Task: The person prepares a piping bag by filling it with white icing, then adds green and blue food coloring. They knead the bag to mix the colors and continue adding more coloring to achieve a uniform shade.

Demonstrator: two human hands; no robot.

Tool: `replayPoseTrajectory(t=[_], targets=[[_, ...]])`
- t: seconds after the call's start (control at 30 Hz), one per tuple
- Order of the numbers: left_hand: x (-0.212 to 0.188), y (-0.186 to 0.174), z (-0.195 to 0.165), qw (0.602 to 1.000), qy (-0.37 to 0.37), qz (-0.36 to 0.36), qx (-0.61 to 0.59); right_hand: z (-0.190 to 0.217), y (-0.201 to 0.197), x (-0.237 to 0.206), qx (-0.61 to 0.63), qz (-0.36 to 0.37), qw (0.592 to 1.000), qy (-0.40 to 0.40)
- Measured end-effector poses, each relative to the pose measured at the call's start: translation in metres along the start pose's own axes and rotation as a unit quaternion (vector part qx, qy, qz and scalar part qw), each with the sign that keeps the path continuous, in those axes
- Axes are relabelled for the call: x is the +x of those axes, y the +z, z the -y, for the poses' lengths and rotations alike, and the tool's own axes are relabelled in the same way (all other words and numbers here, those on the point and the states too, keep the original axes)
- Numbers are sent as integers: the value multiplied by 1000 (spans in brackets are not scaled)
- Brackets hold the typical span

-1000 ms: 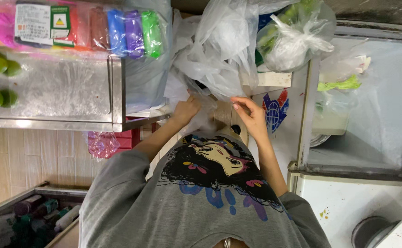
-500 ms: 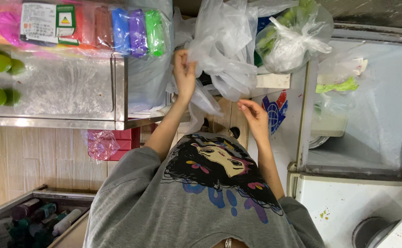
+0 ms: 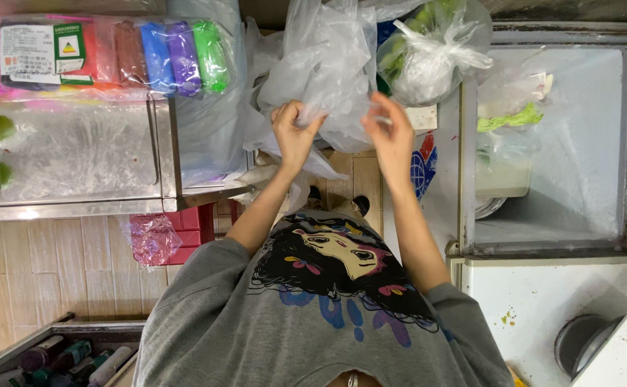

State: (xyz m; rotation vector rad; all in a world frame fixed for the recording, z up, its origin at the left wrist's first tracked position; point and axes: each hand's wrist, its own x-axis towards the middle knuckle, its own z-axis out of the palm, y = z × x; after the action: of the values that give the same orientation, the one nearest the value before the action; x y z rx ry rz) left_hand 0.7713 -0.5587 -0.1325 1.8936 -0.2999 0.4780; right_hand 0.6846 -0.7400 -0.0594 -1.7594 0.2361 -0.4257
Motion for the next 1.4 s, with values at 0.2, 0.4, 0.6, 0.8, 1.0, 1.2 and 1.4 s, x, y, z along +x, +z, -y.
replayPoseTrajectory(t=[0.2,0.4,0.6,0.8,1.0,1.2,1.4], targets=[[-9,1,-2,1000,12,17,15,3,7,34,-4,-20,1000,-4],[3,-8,-34,992,96,45,62,-6,-9,30,52,-47,997,-5],[-22,-9,-104,964,235,121,-36,0,-63,-55,7,-74,997,31],[-103,11,-170,916,257,278,-129,-15,-128,-210,78,-176,970,150],[-233,28,-230,789,345,475,-183,-19,-185,-426,-239,-340,863,287],[-393,34,-281,691,364,535,-321,-9,-233,-636,-473,-477,626,396],[-499,-5,-334,526,383,644,-403,17,-227,-744,-283,-608,560,487]])
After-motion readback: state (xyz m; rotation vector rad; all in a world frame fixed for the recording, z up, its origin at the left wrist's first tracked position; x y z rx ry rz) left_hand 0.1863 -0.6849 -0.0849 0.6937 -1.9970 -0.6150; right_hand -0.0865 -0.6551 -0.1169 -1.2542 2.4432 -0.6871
